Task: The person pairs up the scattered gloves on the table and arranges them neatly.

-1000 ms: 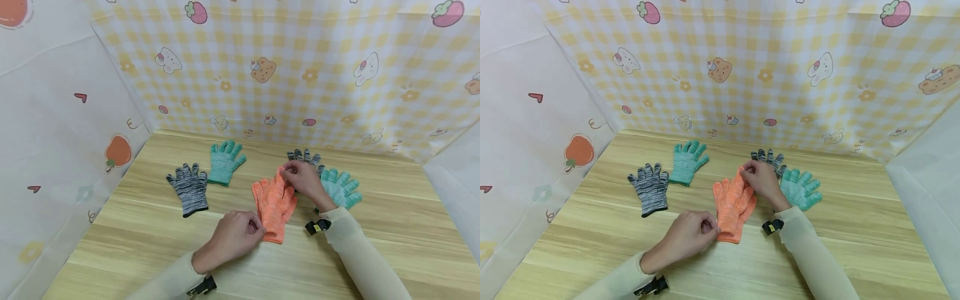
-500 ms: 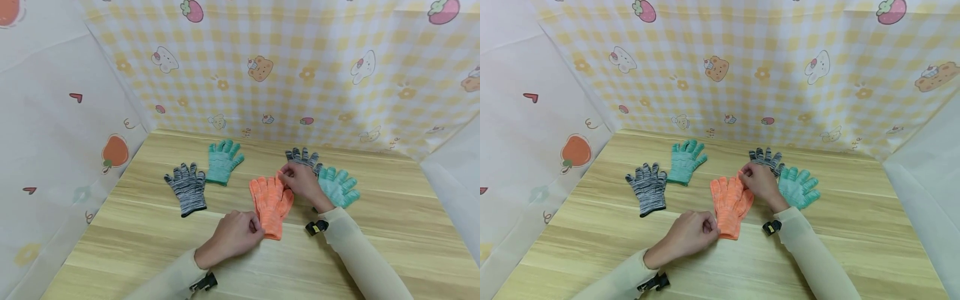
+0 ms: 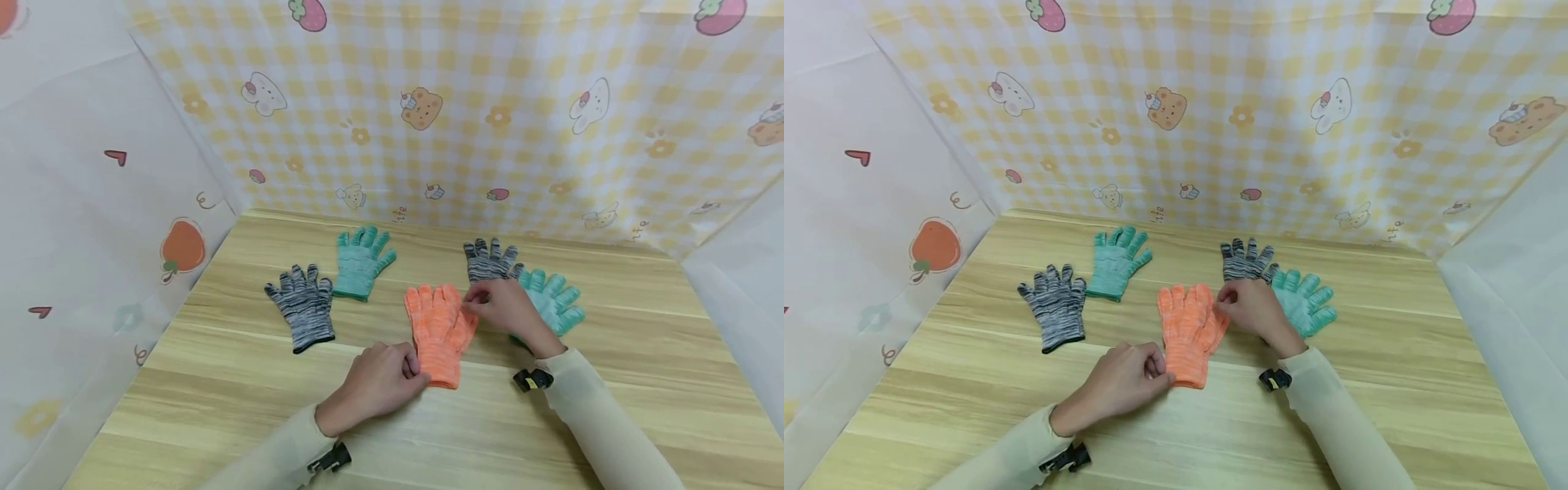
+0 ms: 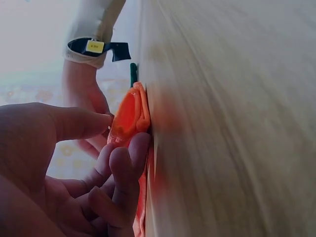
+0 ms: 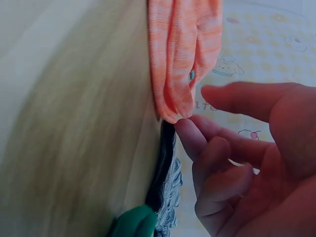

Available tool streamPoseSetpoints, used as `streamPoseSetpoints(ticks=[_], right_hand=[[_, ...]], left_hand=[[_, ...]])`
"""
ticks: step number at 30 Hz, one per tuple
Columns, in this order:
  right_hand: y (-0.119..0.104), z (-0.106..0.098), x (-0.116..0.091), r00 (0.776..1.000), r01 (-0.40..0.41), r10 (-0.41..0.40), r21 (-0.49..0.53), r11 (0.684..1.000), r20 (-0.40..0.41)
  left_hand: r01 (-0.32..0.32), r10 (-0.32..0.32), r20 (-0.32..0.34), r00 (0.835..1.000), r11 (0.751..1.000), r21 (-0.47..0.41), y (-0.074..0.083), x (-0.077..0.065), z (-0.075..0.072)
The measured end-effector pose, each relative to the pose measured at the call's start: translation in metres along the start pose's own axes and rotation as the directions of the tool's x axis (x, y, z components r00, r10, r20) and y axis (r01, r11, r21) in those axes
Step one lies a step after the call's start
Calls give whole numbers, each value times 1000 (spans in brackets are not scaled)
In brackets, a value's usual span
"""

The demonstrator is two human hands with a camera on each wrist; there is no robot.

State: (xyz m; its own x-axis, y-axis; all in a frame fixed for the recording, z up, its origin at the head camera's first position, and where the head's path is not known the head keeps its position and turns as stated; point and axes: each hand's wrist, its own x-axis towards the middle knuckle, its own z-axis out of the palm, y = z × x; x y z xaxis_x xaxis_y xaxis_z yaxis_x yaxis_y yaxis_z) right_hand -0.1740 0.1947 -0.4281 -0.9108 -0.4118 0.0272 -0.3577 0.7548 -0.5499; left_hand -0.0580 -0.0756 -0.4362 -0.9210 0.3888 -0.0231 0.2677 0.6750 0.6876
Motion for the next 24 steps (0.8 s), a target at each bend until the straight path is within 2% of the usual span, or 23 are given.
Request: streamPoseSetpoints(ticks=[4,13,24], right_hand=[[1,0,-4,1000,27,-27,-8,1000,14],[2,-3,-8,999,47,-48,-22,999,-22],[2,-4,-12,1000,-2,2,-10,1000,9]], left_hand=[[9,-9,9,1000,1000,20,-1,1,1],[21,-25,49,998,996,81,-2,3,2],[3,-15,94,995,992,126,0,6,1]])
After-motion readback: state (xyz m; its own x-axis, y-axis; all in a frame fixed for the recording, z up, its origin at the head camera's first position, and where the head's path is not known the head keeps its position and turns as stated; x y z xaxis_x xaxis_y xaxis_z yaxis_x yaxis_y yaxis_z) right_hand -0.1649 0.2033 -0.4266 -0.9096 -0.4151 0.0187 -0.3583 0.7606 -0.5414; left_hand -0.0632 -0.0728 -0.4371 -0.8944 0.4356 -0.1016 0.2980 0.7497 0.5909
